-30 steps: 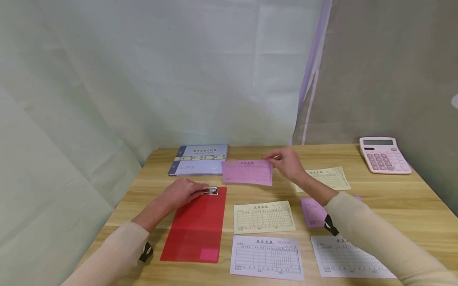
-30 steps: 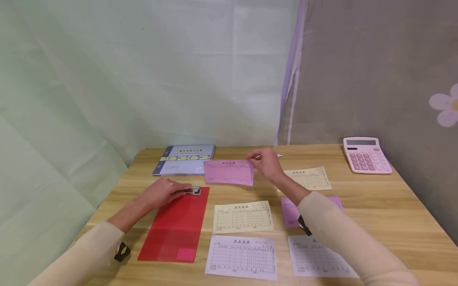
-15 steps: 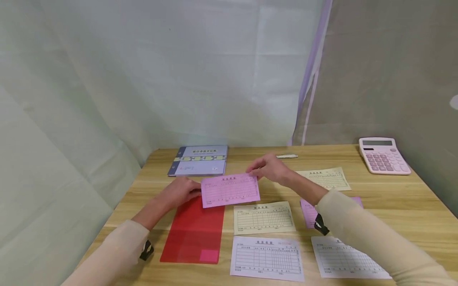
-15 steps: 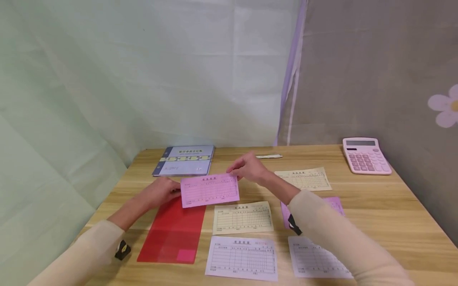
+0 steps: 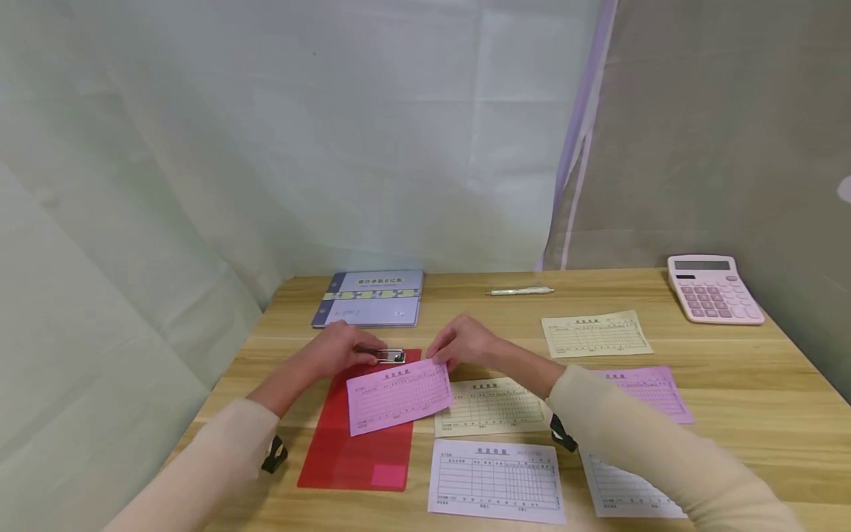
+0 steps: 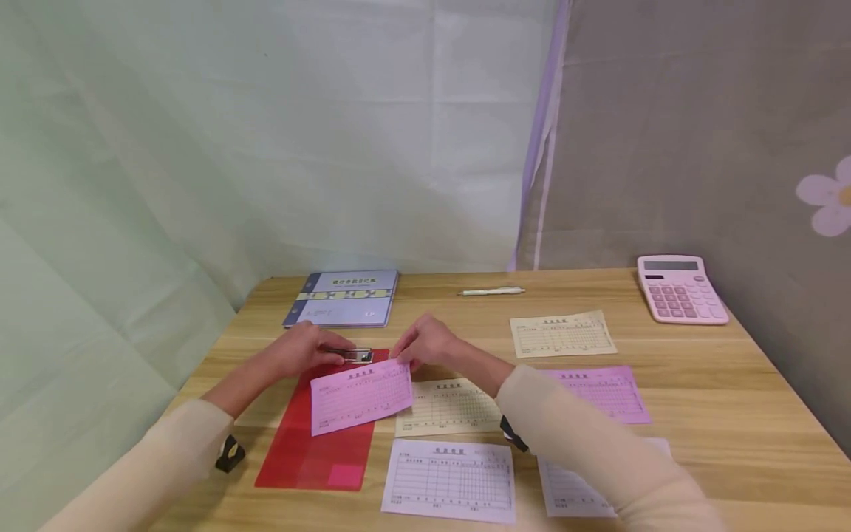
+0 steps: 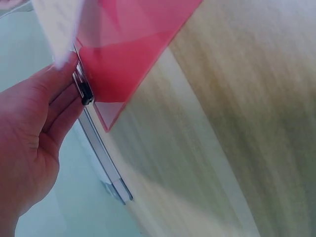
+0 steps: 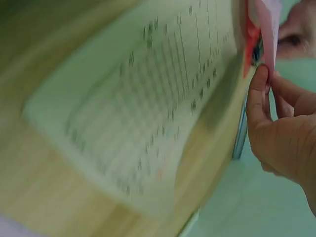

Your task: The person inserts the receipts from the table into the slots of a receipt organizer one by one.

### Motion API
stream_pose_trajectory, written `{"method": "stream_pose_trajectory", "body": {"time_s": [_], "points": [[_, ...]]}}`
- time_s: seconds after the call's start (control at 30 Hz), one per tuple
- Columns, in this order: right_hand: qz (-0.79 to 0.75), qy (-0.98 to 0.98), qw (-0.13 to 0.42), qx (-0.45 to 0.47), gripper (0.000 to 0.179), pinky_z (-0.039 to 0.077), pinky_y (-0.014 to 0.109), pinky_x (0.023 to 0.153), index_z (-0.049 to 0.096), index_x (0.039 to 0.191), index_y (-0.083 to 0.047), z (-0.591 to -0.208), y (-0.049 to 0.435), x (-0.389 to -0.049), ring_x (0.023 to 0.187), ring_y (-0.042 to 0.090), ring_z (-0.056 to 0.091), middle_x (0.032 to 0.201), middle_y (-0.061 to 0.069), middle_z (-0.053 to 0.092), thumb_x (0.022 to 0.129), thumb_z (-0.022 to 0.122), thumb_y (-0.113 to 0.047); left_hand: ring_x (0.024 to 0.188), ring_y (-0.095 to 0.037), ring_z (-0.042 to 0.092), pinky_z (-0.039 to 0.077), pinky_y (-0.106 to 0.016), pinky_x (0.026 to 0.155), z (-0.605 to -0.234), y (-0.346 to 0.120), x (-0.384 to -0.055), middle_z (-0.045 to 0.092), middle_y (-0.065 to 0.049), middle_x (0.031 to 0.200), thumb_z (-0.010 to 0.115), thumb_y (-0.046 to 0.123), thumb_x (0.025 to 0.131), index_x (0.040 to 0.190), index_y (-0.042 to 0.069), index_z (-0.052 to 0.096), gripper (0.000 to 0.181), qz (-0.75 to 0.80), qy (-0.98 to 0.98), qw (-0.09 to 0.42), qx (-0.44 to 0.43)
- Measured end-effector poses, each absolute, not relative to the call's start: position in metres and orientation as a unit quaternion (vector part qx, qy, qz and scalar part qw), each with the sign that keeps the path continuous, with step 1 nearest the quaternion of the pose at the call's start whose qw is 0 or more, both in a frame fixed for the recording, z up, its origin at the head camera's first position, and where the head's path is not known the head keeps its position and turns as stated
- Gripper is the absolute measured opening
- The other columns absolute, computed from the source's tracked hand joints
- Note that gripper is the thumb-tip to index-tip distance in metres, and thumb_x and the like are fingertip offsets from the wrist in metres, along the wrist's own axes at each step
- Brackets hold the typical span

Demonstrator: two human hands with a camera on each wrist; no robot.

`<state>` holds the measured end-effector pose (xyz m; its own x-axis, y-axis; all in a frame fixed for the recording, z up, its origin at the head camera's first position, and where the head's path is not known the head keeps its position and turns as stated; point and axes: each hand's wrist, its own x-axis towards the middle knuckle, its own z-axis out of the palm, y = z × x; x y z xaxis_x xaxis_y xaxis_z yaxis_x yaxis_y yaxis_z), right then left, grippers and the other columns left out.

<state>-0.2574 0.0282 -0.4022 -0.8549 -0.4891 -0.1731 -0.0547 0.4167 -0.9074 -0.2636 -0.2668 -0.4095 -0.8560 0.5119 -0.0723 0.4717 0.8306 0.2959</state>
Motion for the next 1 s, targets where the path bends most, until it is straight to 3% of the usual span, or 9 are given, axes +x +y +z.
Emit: {"method": "stream_pose_trajectory", "body": {"time_s": [0.3,0.63,0.87,1.0], "points": [[-0.516,0.831,0.164,-0.127,0.007,0.063,0.029,0.072,0.082,0.095,0.002,-0.413,-0.003,-0.251,0.078,0.020,0.069,0.098,0.011,0.076,0.093,0.076,0.006,0.096,-0.009,0.070,0.059,-0.031,0.087,-0.408,-0.265,-0.263,0.079,0.007,0.112,0.085,0.021,0.093,0.127,0.019,0.080,0.034,0.141,0.956,0.085,0.245],[-0.425,0.881,0.119,-0.174,0.005,0.055,0.027,0.076,0.083,0.098,-0.002,-0.414,-0.005,-0.251,0.090,0.020,0.063,0.096,0.006,0.076,0.093,0.081,-0.003,0.098,-0.009,0.071,0.059,-0.032,0.089,-0.410,-0.266,-0.263,0.079,0.009,0.111,0.084,0.022,0.094,0.128,0.021,0.080,0.034,0.138,0.954,0.081,0.255],[-0.402,0.892,0.103,-0.179,0.004,0.049,0.022,0.064,0.083,0.089,-0.004,-0.418,-0.007,-0.252,0.082,0.017,0.061,0.088,0.003,0.075,0.093,0.082,-0.004,0.099,-0.009,0.071,0.059,-0.031,0.088,-0.413,-0.267,-0.264,0.079,0.007,0.115,0.083,0.021,0.095,0.130,0.021,0.079,0.036,0.123,0.953,0.073,0.269],[-0.423,0.881,0.120,-0.172,0.004,0.046,0.019,0.054,0.083,0.089,-0.004,-0.418,-0.011,-0.253,0.067,0.015,0.061,0.080,0.005,0.074,0.093,0.081,-0.002,0.099,-0.008,0.071,0.059,-0.031,0.088,-0.412,-0.268,-0.264,0.079,0.008,0.114,0.083,0.020,0.095,0.129,0.020,0.080,0.033,0.121,0.950,0.066,0.279]]}}
